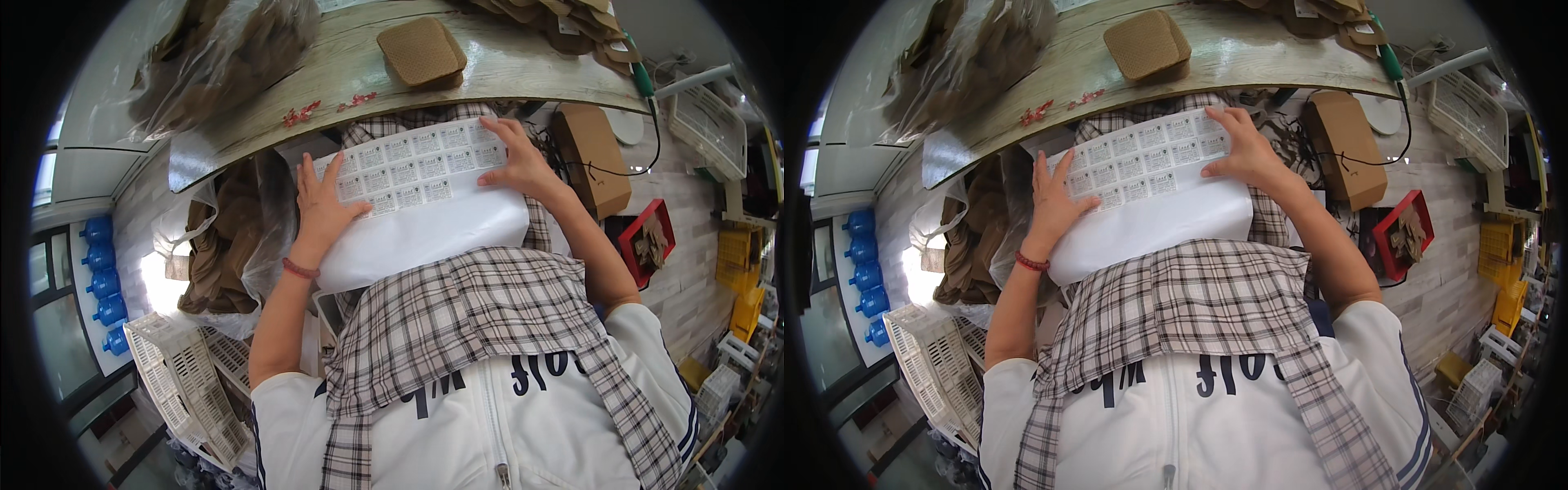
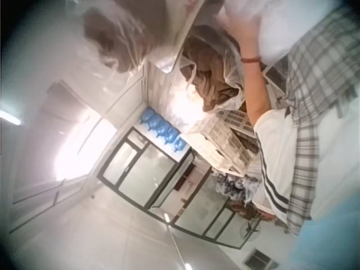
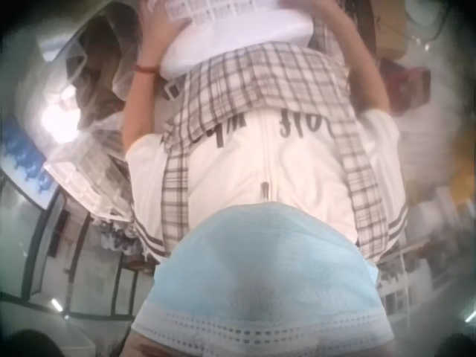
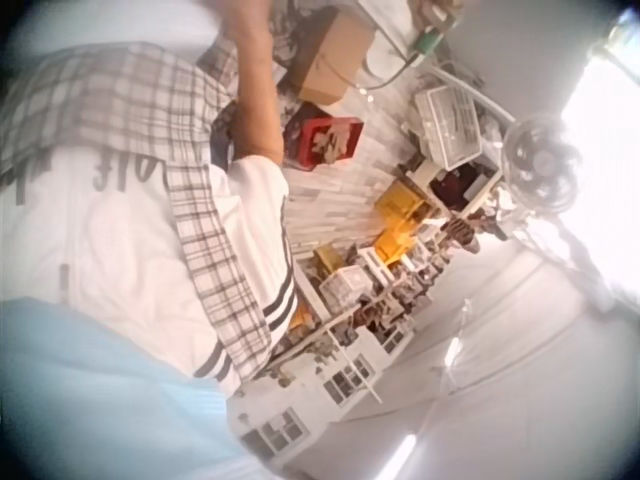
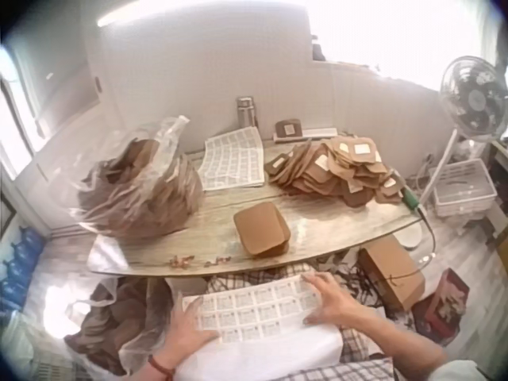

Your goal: The person repeatedly peels small labels from a roll and sticks them onto small brown packages on a table. They handle the packages one at a time, placing each labeled package into a growing stack.

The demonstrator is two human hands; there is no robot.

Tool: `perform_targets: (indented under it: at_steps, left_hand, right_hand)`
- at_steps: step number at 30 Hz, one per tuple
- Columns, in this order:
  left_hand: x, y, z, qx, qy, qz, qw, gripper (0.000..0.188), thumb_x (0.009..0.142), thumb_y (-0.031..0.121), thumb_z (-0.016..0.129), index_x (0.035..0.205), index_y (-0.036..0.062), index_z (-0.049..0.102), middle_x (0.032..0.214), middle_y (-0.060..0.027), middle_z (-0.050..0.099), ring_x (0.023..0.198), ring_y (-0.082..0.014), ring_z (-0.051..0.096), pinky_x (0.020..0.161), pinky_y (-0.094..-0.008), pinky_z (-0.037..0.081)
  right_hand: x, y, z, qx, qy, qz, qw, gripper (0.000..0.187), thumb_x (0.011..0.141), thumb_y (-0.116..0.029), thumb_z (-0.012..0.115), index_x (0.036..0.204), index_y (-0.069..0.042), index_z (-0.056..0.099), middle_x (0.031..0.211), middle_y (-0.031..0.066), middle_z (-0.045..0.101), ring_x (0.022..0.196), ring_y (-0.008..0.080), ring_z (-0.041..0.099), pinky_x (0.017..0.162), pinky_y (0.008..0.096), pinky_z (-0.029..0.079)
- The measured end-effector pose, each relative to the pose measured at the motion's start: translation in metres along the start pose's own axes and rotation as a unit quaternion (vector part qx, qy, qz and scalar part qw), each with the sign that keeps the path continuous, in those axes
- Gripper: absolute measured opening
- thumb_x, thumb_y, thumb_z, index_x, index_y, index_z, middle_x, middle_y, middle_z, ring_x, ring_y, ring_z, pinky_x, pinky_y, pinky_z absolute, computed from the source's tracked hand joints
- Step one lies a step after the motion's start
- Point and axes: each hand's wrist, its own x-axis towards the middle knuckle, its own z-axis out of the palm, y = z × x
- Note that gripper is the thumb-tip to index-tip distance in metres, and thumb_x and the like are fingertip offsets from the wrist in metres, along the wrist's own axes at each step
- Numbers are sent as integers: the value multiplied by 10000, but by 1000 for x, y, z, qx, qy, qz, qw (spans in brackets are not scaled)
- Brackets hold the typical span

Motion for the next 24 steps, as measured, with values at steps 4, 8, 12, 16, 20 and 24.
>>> perform_targets:
  at_steps: [4,8,12,16,20,24]
  left_hand:
    - [8,-42,11,-212,43,-88,972,690,741,140,807,1385,159,559,1478,-231,399,1301,-349,465,1080,-402,397]
    - [14,-42,6,-526,101,-115,836,494,825,-98,657,1296,44,615,1264,-120,622,1072,-168,624,946,-290,496]
    - [17,-39,-9,-576,126,-115,800,464,831,-167,595,1269,-13,609,1173,-84,661,1025,-138,625,919,-255,493]
    - [13,-30,-28,-596,144,-80,786,451,835,-149,602,1262,-6,612,1171,-83,659,1021,-137,621,921,-258,490]
    - [12,-19,-42,-588,161,-37,792,417,847,-135,598,1242,-2,609,1155,-80,661,1021,-138,620,922,-264,488]
    - [12,-25,-49,-611,138,-22,779,365,871,-117,592,1212,14,601,1153,-81,657,1044,-150,617,952,-279,485]
  right_hand:
    - [0,-11,-7,37,-42,44,997,822,678,-104,864,1418,-95,506,1380,149,473,1219,235,524,1006,325,452]
    - [16,-5,-5,266,-37,87,959,624,807,-72,782,1387,-87,552,1212,64,618,1083,133,569,946,267,466]
    - [26,4,-13,328,-34,60,942,478,846,-56,744,1307,-56,617,1143,45,659,993,104,596,899,255,488]
    - [31,-8,-24,344,-38,42,937,472,829,13,714,1287,-59,631,1140,40,664,988,115,615,910,262,505]
    - [36,-22,-34,341,-40,-7,939,414,835,40,678,1241,-37,652,1131,62,684,1002,127,641,935,283,531]
    - [46,-23,-41,369,-21,-62,927,349,854,26,679,1197,-38,672,1094,53,696,987,118,642,909,272,533]
